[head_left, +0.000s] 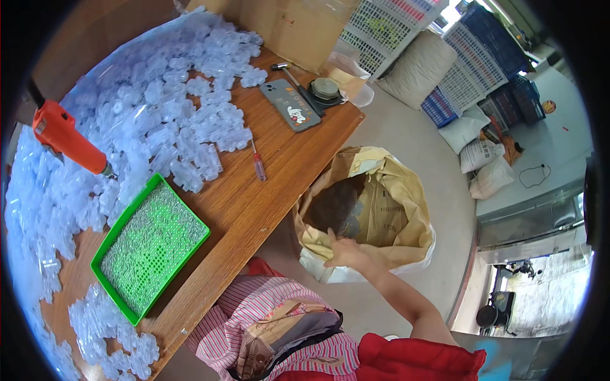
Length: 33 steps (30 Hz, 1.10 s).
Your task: The person picks up a plastic housing, uses a power screwdriver to pick up a screw from a green tray, and drives it into the housing. They repeat this process for several parts before placing the assembled items into a large paper bag.
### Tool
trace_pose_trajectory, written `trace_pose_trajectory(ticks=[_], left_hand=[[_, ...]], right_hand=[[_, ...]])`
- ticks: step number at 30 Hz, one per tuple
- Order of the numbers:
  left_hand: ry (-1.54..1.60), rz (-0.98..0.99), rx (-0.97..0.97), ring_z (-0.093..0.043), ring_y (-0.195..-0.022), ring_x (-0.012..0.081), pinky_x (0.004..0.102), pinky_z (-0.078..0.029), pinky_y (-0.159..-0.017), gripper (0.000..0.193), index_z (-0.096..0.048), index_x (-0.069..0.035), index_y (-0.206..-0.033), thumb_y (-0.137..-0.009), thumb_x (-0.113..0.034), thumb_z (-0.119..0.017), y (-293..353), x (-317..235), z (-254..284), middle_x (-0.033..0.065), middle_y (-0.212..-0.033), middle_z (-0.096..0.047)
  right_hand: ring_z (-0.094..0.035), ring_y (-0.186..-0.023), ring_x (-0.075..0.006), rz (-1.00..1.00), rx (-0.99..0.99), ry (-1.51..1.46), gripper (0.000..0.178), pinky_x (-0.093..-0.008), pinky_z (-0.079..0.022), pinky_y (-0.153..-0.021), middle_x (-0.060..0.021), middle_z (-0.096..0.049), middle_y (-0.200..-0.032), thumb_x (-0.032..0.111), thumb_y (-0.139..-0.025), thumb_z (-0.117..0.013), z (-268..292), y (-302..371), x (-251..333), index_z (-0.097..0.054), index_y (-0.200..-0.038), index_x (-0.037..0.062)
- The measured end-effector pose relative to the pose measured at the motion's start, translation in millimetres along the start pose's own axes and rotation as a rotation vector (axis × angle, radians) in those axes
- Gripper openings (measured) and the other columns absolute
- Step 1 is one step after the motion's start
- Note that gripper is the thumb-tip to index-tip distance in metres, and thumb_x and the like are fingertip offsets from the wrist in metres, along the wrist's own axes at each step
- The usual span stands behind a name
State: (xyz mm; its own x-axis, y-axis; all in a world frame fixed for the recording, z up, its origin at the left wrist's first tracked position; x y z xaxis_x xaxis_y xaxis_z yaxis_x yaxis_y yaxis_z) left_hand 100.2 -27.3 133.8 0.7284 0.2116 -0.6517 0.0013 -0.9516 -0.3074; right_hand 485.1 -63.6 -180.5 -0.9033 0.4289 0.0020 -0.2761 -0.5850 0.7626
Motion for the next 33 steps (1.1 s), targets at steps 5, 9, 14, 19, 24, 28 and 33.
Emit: trace_pose_trajectory(ticks=[5,9,14,19,24,28,33], left_hand=[[-0.232,0.326,0.278,-0.053,-0.073,0.0117,0.0247,-0.038,-0.062,0.008,-0.062,-0.02,-0.092,-0.09,-0.027,-0.059,-20.7,79.2,-26.7,-0.0054,-0.084,-0.056],[-0.806,0.455,0.851,-0.063,-0.089,0.031,0.0365,-0.05,-0.078,0.02,-0.06,-0.002,-0.103,-0.084,-0.009,-0.063,-7.5,172.7,5.4,0.014,-0.098,-0.064],[-1.077,0.306,1.033,-0.053,-0.111,0.0347,0.0443,-0.041,-0.095,0.034,-0.059,-0.005,-0.116,-0.089,-0.026,-0.059,31.0,246.9,61.1,0.0129,-0.115,-0.061],[-1.115,0.401,1.057,-0.044,-0.121,0.0347,0.0464,-0.027,-0.101,0.053,-0.055,-0.008,-0.127,-0.096,-0.048,-0.036,20.9,247.3,50.6,0.0144,-0.115,-0.062],[-1.408,0.34,0.996,-0.054,-0.109,0.0333,0.0447,-0.034,-0.093,0.06,-0.055,-0.004,-0.123,-0.095,-0.053,-0.035,23.9,215.4,46.5,0.0149,-0.1,-0.067],[-1.672,0.667,0.867,-0.064,-0.09,0.0363,0.0458,-0.052,-0.072,0.058,-0.056,-0.002,-0.116,-0.092,-0.053,-0.042,43.9,234.6,90.7,0.022,-0.087,-0.066],[-1.328,0.189,0.696,-0.058,-0.107,0.0335,0.0413,-0.048,-0.089,0.044,-0.053,0.0,-0.12,-0.091,-0.033,-0.053,52.5,205.8,104.7,0.0182,-0.115,-0.06]], right_hand=[[-0.061,-0.098,-0.0379,0.125,-0.188,-0.166,0.054,-0.0427,-0.049,-0.087,-0.024,-0.064,-0.101,0.019,-0.071,-0.063,-23.4,-29.0,10.9,-0.054,-0.122,0.0035],[-0.062,-0.082,-0.0412,0.553,-0.147,-0.27,0.023,-0.0445,-0.051,-0.073,-0.0156,-0.067,-0.086,0.017,-0.074,-0.057,-38.6,-21.4,53.5,-0.064,-0.094,0.0074],[-0.055,-0.107,-0.0369,0.788,0.061,-0.286,0.033,-0.043,-0.045,-0.09,-0.0218,-0.059,-0.113,0.021,-0.079,-0.057,16.4,62.7,117.4,-0.061,-0.107,0.0049],[-0.055,-0.106,-0.0345,0.852,-0.062,-0.668,0.034,-0.0426,-0.046,-0.087,-0.0218,-0.058,-0.109,0.019,-0.079,-0.06,39.3,85.1,139.3,-0.057,-0.109,0.0039],[-0.061,-0.084,-0.0355,0.892,0.034,-0.489,0.023,-0.0433,-0.049,-0.073,-0.0189,-0.062,-0.087,0.016,-0.075,-0.061,-1.5,99.5,156.3,-0.059,-0.095,0.0031],[-0.063,-0.077,-0.038,0.723,0.075,-0.286,0.03,-0.045,-0.05,-0.068,-0.0262,-0.062,-0.082,0.024,-0.073,-0.061,-21.2,78.9,155.9,-0.061,-0.088,-0.0027],[-0.059,-0.09,-0.0388,0.785,-0.046,-0.198,0.04,-0.0428,-0.049,-0.081,-0.0203,-0.062,-0.095,0.028,-0.076,-0.066,6.7,103.0,160.3,-0.06,-0.103,-0.0016]])
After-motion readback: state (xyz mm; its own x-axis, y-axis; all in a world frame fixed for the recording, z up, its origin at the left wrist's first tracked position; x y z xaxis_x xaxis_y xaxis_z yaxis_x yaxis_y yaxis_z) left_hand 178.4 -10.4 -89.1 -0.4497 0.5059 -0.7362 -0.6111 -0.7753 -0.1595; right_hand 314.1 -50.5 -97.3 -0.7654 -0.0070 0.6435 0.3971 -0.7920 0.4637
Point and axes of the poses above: each hand's wrist, its own y-axis away from the middle knuckle, its own z-axis out of the back of the hand, x = y × z, the point moved 3 cm from there along -y, towards the middle knuckle
